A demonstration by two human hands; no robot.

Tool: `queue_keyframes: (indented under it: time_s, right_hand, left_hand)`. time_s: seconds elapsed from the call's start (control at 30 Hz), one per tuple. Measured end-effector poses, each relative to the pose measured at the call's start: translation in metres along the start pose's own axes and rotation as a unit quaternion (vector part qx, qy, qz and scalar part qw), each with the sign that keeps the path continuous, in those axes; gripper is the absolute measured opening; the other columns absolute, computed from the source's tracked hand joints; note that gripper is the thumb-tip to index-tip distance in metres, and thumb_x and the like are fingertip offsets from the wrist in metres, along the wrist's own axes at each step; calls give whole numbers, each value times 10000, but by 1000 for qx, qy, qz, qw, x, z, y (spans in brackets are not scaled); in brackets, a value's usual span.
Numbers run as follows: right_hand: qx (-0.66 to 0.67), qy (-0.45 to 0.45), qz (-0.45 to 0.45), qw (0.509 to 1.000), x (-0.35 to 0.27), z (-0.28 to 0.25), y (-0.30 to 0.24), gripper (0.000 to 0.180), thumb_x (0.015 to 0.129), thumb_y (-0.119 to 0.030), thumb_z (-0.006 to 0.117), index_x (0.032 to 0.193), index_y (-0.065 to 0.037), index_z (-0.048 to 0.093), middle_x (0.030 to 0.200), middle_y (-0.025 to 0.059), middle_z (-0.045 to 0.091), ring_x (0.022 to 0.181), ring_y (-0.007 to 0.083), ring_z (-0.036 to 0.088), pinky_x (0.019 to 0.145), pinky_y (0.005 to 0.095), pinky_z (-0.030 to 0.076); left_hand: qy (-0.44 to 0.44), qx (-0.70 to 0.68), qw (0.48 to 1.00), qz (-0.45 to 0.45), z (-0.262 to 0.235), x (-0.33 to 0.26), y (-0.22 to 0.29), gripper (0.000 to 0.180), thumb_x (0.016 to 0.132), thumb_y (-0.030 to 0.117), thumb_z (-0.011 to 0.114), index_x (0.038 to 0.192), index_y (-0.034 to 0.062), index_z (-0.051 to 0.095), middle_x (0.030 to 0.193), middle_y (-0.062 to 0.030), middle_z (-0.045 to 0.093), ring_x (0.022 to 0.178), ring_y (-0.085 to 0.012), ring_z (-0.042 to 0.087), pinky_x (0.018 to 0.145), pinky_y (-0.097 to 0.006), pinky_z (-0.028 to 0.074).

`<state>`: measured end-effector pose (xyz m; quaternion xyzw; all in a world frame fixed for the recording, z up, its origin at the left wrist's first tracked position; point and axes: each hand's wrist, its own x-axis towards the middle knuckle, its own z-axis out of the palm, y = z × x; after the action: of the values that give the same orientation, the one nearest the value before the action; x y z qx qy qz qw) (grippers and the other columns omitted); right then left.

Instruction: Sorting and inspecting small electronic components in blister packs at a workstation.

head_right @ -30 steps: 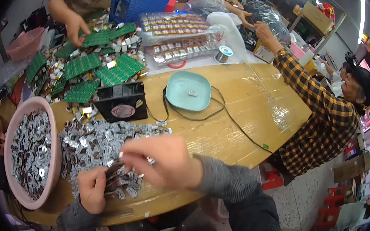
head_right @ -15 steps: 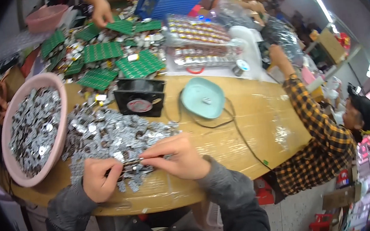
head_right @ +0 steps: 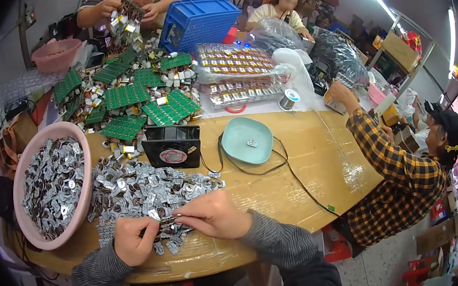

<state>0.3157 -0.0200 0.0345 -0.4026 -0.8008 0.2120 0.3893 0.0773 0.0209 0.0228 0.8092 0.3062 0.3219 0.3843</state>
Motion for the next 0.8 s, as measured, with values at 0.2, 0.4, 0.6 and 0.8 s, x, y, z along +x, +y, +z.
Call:
queue_keyframes:
  time_s: [0.2,0.4,0.6,0.8]
  right_hand:
    - [-92,109,-95,985,-9,19,-4,209,795,-18,758,993,7,697,796,131,701,639,269,678,561,347,534]
    - [-181,115,-117,970,-7,24,-12,249,720,101,737,960,61,683,757,152,681,602,274,678,522,329,535]
    - [-143,134,-134,971,-7,22,-4,291,747,63,728,1032,72,669,802,140,674,612,257,654,513,339,516]
    - [-315,126,-197,920,-10,22,-13,304,732,84,720,1032,72,668,793,135,672,606,254,655,518,338,519]
  left_hand:
    - [28,14,1000,3,8,0,-1,134,887,61,617,805,-22,683,597,-152,611,518,-291,639,496,-345,465]
    - [44,11,999,19,9,-5,-7,99,885,49,624,819,-5,675,631,-151,625,538,-293,643,498,-343,467]
    - [57,63,995,60,6,-4,-7,101,885,100,660,893,9,704,681,-139,671,570,-293,670,516,-349,522]
    - [35,0,999,26,3,-7,-2,89,873,47,635,846,-26,677,664,-159,644,563,-312,657,505,-352,489]
